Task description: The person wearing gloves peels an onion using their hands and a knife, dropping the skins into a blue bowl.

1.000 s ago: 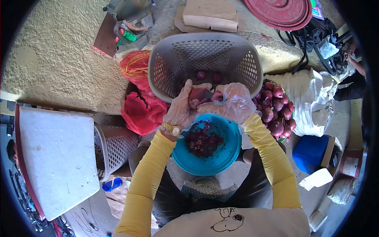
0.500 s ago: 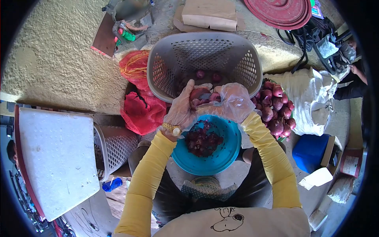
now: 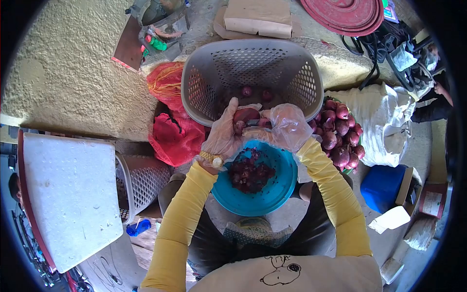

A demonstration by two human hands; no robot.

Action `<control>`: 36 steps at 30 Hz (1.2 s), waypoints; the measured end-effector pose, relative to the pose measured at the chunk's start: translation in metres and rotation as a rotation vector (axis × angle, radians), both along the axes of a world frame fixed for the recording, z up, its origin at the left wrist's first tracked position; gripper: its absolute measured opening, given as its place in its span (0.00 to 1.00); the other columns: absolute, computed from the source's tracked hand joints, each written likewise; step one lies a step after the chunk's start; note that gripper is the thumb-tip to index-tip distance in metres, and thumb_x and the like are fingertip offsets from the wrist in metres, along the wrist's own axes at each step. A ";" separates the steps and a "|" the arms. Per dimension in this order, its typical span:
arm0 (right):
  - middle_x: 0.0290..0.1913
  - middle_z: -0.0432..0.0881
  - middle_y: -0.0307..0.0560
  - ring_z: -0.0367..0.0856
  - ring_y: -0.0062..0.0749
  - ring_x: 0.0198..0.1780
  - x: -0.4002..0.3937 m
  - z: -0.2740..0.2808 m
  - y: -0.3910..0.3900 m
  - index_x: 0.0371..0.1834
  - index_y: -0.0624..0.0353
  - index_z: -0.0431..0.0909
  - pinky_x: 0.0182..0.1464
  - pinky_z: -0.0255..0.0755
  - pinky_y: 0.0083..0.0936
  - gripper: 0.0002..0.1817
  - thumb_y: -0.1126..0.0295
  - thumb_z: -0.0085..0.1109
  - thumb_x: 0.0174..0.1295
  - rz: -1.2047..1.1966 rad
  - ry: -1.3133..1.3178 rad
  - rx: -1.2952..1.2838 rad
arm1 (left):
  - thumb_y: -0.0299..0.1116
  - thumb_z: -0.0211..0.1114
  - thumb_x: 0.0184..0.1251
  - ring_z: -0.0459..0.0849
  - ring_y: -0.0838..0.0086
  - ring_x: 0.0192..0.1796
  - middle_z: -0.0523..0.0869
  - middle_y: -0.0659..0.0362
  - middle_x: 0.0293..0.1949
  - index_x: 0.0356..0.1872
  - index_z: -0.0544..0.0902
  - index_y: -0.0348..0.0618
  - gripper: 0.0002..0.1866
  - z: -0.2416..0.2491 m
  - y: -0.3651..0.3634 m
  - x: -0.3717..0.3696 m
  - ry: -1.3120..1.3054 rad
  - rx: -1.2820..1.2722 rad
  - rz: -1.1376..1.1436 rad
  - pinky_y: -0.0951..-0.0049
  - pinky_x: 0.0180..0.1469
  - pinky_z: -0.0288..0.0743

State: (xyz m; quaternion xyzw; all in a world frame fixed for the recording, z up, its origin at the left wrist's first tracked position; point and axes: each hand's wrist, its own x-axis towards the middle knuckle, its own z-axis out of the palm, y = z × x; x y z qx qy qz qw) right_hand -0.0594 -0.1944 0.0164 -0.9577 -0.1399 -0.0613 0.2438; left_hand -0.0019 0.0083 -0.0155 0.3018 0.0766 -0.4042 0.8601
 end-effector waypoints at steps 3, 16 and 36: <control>0.27 0.84 0.52 0.85 0.55 0.34 0.001 -0.003 -0.001 0.43 0.55 0.91 0.40 0.76 0.48 0.35 0.31 0.68 0.57 0.035 -0.032 0.045 | 0.49 0.55 0.86 0.87 0.73 0.37 0.90 0.46 0.48 0.64 0.77 0.22 0.31 -0.001 -0.001 -0.003 -0.023 0.034 -0.005 0.63 0.49 0.92; 0.28 0.86 0.51 0.87 0.55 0.35 -0.007 -0.006 0.013 0.25 0.54 0.86 0.41 0.80 0.45 0.39 0.22 0.66 0.50 0.226 0.016 -0.150 | 0.50 0.57 0.84 0.86 0.48 0.58 0.85 0.43 0.55 0.65 0.78 0.29 0.28 0.007 0.004 0.004 0.208 -0.012 0.097 0.45 0.62 0.85; 0.32 0.87 0.56 0.87 0.57 0.41 0.002 0.034 -0.001 0.36 0.58 0.90 0.47 0.79 0.48 0.42 0.23 0.72 0.45 -0.081 0.255 0.042 | 0.46 0.62 0.82 0.86 0.64 0.46 0.87 0.47 0.48 0.59 0.82 0.31 0.24 0.017 0.004 0.003 -0.036 0.072 0.020 0.59 0.59 0.87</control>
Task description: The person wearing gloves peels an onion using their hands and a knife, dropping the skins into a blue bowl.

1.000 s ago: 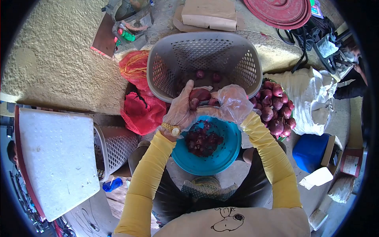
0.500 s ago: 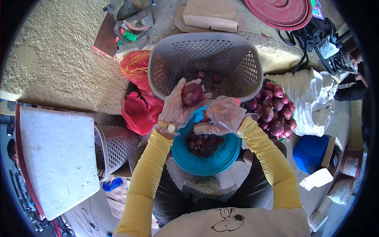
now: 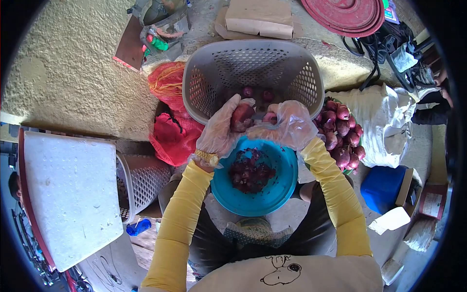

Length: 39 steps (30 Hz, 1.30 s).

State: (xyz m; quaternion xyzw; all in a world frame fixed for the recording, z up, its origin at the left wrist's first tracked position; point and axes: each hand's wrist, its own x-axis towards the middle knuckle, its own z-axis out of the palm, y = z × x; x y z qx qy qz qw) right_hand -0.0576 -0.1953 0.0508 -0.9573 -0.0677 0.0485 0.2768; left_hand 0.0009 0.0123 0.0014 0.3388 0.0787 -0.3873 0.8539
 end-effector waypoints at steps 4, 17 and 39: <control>0.38 0.89 0.61 0.88 0.58 0.45 -0.002 -0.013 -0.006 0.46 0.67 0.89 0.51 0.80 0.47 0.49 0.23 0.72 0.45 -0.010 -0.069 0.036 | 0.39 0.65 0.80 0.87 0.66 0.49 0.86 0.51 0.52 0.62 0.80 0.32 0.21 -0.016 0.003 0.007 -0.062 0.007 -0.069 0.70 0.62 0.84; 0.33 0.85 0.64 0.85 0.62 0.39 0.001 -0.038 -0.013 0.39 0.67 0.88 0.43 0.78 0.48 0.47 0.25 0.75 0.44 0.026 -0.227 0.000 | 0.18 0.69 0.69 0.84 0.68 0.60 0.84 0.54 0.60 0.69 0.76 0.38 0.28 -0.027 0.014 0.008 -1.178 0.652 -0.230 0.68 0.67 0.78; 0.31 0.87 0.60 0.88 0.57 0.37 0.001 -0.030 -0.007 0.36 0.67 0.89 0.45 0.81 0.45 0.50 0.21 0.73 0.41 0.015 -0.138 0.010 | 0.26 0.64 0.77 0.84 0.62 0.60 0.84 0.52 0.60 0.67 0.77 0.39 0.20 -0.017 0.012 0.007 -1.289 0.695 -0.222 0.65 0.67 0.77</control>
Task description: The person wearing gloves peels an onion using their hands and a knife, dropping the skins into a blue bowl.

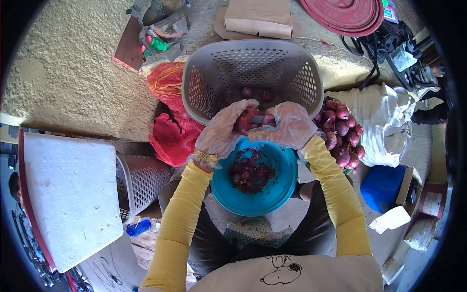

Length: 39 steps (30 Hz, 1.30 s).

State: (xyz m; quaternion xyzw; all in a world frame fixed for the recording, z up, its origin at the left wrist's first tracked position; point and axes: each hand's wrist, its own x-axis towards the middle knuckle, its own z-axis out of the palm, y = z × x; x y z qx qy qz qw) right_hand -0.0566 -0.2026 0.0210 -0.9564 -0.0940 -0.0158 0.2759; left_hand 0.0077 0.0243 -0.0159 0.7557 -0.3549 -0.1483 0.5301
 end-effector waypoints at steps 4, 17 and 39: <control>0.30 0.86 0.62 0.88 0.59 0.39 -0.001 0.007 0.001 0.36 0.65 0.89 0.46 0.80 0.48 0.52 0.16 0.68 0.41 -0.005 0.079 -0.016 | 0.35 0.55 0.86 0.82 0.69 0.60 0.84 0.52 0.59 0.67 0.77 0.35 0.19 0.011 0.000 -0.005 -0.306 0.093 0.009 0.67 0.67 0.76; 0.32 0.86 0.61 0.87 0.59 0.39 0.001 -0.001 -0.005 0.35 0.64 0.89 0.45 0.79 0.48 0.48 0.20 0.69 0.45 0.077 0.056 0.016 | 0.44 0.55 0.87 0.81 0.72 0.60 0.81 0.53 0.63 0.68 0.77 0.33 0.24 0.003 -0.006 -0.006 0.483 -0.221 0.037 0.73 0.60 0.82; 0.28 0.85 0.51 0.87 0.55 0.36 -0.005 0.003 0.007 0.29 0.54 0.89 0.41 0.80 0.47 0.40 0.21 0.65 0.50 0.218 -0.026 -0.172 | 0.46 0.59 0.84 0.87 0.57 0.56 0.82 0.48 0.56 0.64 0.79 0.33 0.24 -0.005 -0.009 -0.004 0.856 -0.450 0.156 0.57 0.61 0.86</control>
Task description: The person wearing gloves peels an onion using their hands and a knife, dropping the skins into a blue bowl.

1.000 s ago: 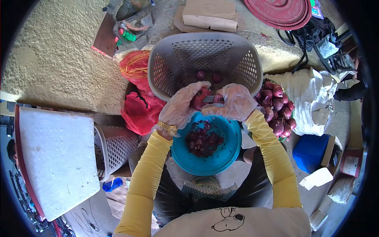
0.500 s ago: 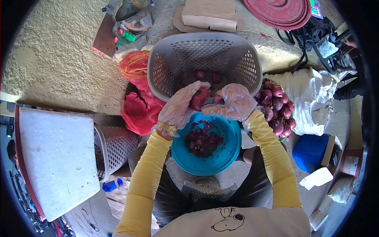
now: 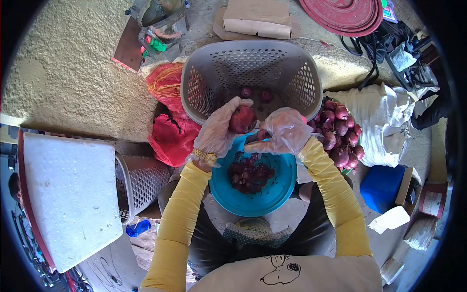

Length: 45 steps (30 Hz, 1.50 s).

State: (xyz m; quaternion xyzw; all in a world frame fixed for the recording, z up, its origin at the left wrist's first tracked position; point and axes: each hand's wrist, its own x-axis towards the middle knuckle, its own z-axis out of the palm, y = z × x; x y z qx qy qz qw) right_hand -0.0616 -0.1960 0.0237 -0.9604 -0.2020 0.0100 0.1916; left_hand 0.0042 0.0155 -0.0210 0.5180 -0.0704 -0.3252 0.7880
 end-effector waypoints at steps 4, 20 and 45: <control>0.29 0.87 0.49 0.88 0.54 0.37 -0.007 -0.004 0.017 0.29 0.50 0.89 0.42 0.81 0.46 0.39 0.20 0.64 0.50 0.129 0.061 -0.063 | 0.48 0.61 0.82 0.88 0.55 0.51 0.83 0.46 0.52 0.63 0.80 0.35 0.25 0.007 0.001 0.005 0.441 -0.233 0.156 0.53 0.57 0.87; 0.31 0.88 0.51 0.88 0.55 0.39 -0.003 0.012 0.019 0.32 0.49 0.91 0.43 0.79 0.47 0.37 0.23 0.71 0.45 -0.011 0.198 0.073 | 0.44 0.66 0.80 0.88 0.59 0.46 0.85 0.48 0.39 0.59 0.81 0.29 0.24 0.024 0.005 0.001 0.465 -0.262 0.207 0.50 0.56 0.90; 0.40 0.87 0.60 0.85 0.60 0.47 0.003 0.014 0.000 0.41 0.59 0.89 0.52 0.78 0.48 0.35 0.34 0.73 0.54 -0.242 0.229 0.175 | 0.41 0.65 0.80 0.88 0.53 0.57 0.87 0.45 0.59 0.59 0.82 0.33 0.20 0.022 0.000 -0.005 0.351 -0.149 0.044 0.54 0.58 0.89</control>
